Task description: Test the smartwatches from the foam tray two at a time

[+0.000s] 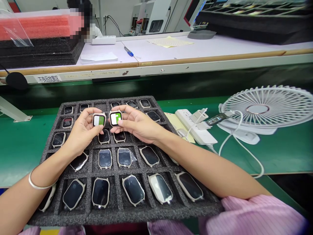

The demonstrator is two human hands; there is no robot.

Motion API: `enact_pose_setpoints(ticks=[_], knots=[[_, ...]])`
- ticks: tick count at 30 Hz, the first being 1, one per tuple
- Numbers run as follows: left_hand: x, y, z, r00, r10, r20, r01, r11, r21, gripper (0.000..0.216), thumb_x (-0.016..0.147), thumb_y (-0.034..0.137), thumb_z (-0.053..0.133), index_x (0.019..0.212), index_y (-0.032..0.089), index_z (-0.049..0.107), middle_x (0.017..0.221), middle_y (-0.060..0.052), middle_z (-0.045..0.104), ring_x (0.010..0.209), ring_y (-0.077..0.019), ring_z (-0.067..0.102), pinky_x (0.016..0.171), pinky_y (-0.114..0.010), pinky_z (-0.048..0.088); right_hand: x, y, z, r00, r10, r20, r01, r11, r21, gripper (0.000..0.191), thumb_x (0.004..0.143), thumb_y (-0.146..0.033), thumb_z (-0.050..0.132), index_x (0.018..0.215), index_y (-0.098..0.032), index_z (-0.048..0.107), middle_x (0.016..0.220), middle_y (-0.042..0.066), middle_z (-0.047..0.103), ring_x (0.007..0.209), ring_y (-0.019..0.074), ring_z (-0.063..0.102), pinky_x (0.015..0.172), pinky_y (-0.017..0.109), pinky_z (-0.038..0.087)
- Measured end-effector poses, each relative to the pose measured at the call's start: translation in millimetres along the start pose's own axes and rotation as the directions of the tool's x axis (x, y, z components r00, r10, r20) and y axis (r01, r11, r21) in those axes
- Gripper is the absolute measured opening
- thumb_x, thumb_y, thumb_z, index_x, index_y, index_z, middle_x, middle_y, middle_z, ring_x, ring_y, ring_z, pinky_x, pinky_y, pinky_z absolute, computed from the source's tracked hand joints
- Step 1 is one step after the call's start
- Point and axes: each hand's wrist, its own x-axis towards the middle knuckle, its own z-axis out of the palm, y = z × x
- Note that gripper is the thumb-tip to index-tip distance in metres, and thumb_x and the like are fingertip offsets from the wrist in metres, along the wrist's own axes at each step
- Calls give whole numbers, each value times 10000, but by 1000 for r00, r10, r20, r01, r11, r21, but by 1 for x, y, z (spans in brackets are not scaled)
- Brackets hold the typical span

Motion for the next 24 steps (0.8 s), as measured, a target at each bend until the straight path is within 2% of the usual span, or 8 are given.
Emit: enact_pose_setpoints(ticks=[4, 7, 12, 15, 24], knots=[[0, 1, 0, 999, -34, 11, 35, 999, -21, 494, 679, 145, 773, 1108, 210, 537, 933, 9, 655, 667, -94, 643, 653, -215, 566, 0, 0, 0, 1000, -16, 14, 16, 1000, 12, 516, 745, -40, 736, 1184, -219, 530, 1001, -2, 685, 816, 137, 741, 773, 228, 621], [-1, 3, 1, 999, -49, 15, 50, 998, -33, 517, 676, 126, 761, 1135, 204, 535, 916, 14, 665, 674, -106, 678, 677, -223, 580, 0, 0, 0, 1000, -20, 6, 20, 1000, 8, 543, 720, -32, 734, 1186, -217, 529, 990, -2, 686, 816, 139, 738, 768, 231, 618], [-4, 5, 2, 996, -85, 9, 85, 996, -11, 334, 794, 272, 736, 1066, 182, 564, 853, 0, 685, 625, -123, 690, 604, -220, 568, 1, -1, 0, 1000, 10, -13, -10, 1000, -25, 358, 837, -234, 778, 1114, -204, 552, 926, 17, 703, 713, 149, 729, 648, 237, 601], [-4, 6, 2, 996, -84, 0, 84, 996, 2, 291, 835, 349, 723, 1020, 179, 576, 823, -4, 685, 591, -121, 681, 557, -209, 548, 1, -1, -1, 1000, 5, -7, -5, 999, -34, 339, 851, -301, 789, 1078, -202, 558, 900, 14, 706, 666, 144, 720, 605, 227, 585], [-3, 3, 0, 999, -47, 27, 47, 999, -22, 393, 782, 200, 733, 1130, 185, 552, 886, 6, 672, 669, -120, 701, 649, -225, 598, 0, 0, -2, 1000, -26, -7, 26, 999, -38, 450, 747, -58, 725, 1133, -208, 550, 949, -6, 679, 757, 131, 725, 694, 225, 609]])
